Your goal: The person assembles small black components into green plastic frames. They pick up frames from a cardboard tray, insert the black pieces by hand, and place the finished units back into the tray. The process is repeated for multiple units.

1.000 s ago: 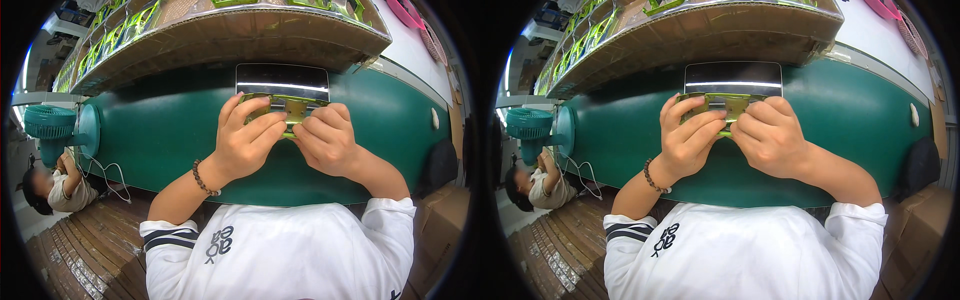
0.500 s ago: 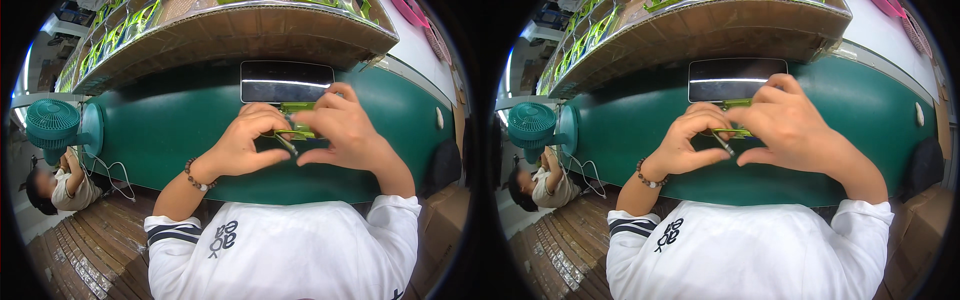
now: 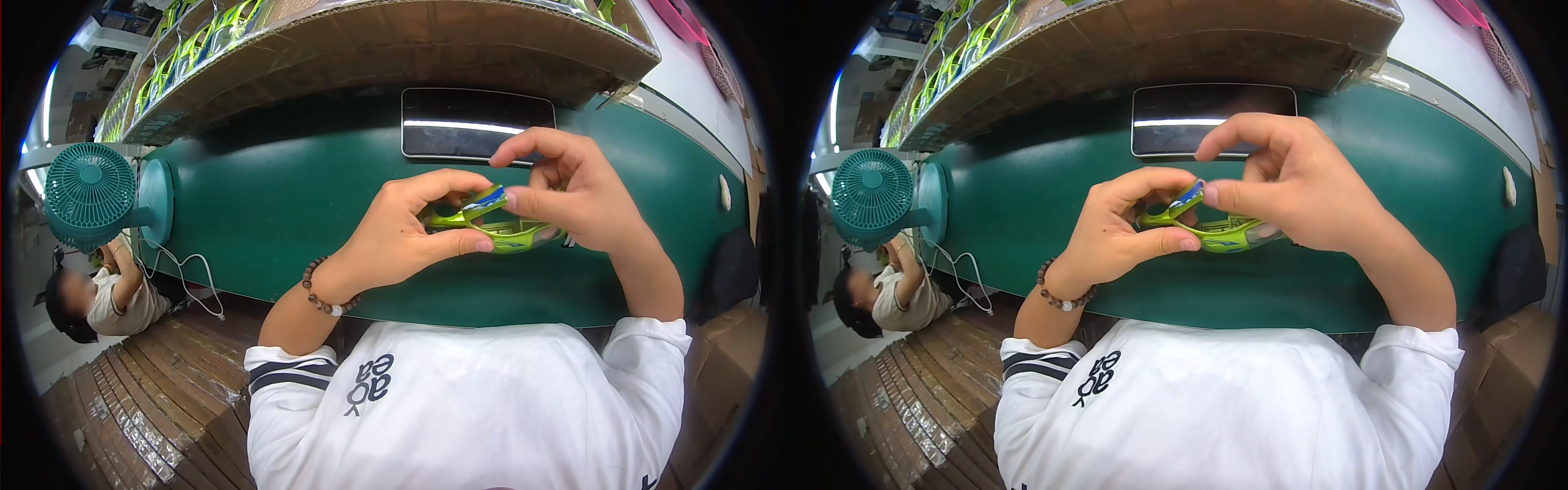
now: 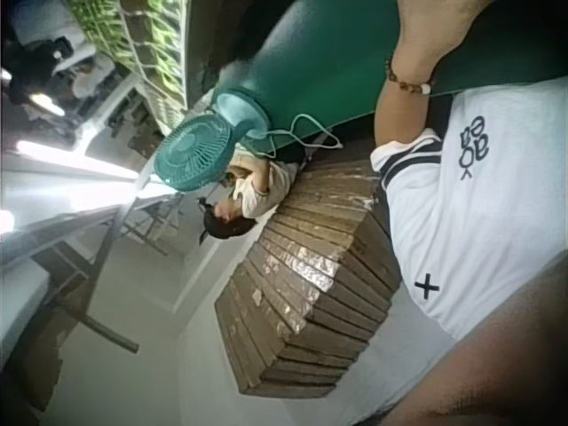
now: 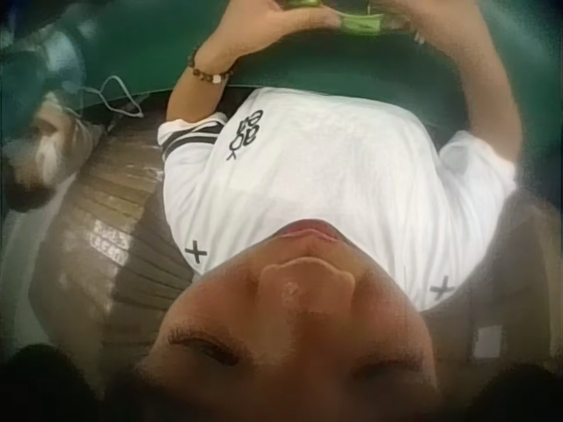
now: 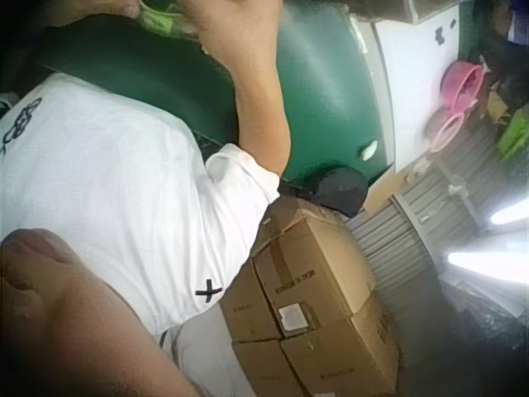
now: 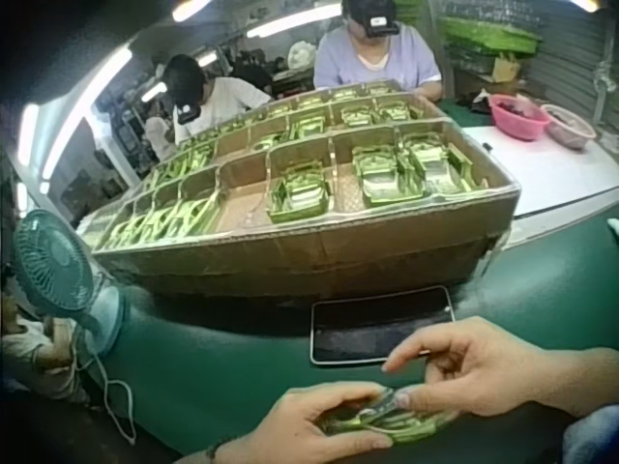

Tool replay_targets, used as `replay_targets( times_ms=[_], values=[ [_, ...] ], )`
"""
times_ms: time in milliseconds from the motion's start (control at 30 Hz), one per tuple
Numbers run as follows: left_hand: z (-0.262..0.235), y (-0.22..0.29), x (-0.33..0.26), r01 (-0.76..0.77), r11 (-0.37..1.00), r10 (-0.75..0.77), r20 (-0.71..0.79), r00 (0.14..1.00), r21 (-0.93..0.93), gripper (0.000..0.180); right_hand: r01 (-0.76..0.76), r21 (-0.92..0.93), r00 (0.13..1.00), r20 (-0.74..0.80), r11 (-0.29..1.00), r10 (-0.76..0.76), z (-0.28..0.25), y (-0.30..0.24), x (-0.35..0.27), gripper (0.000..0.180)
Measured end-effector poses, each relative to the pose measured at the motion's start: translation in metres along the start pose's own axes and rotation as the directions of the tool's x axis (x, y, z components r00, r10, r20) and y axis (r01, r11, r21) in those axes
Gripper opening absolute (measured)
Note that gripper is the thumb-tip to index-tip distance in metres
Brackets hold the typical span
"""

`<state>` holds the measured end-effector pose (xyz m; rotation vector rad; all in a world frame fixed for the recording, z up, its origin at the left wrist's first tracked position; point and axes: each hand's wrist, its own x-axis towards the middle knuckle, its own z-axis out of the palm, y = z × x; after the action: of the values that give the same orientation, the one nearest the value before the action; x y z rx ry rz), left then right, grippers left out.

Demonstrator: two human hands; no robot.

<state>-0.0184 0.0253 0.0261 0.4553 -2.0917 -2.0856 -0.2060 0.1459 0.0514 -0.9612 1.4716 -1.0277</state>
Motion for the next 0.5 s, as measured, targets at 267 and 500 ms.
replay_targets(
  times_ms=[267, 500],
  values=[
    [-0.003, -0.004, 0.001, 0.304, 0.776, -0.189, 0.257, 0.948, -0.553, 0.028, -0.112, 0.270, 0.993, 0.054, 0.956, 0.101, 0.006, 0.006, 0.005, 0.021],
    [-0.009, -0.015, 0.006, 0.376, 0.517, -0.156, 0.347, 0.925, -0.769, 0.029, -0.195, 0.538, 0.974, 0.206, 0.820, 0.097, -0.004, -0.009, -0.004, 0.022]
  ],
)
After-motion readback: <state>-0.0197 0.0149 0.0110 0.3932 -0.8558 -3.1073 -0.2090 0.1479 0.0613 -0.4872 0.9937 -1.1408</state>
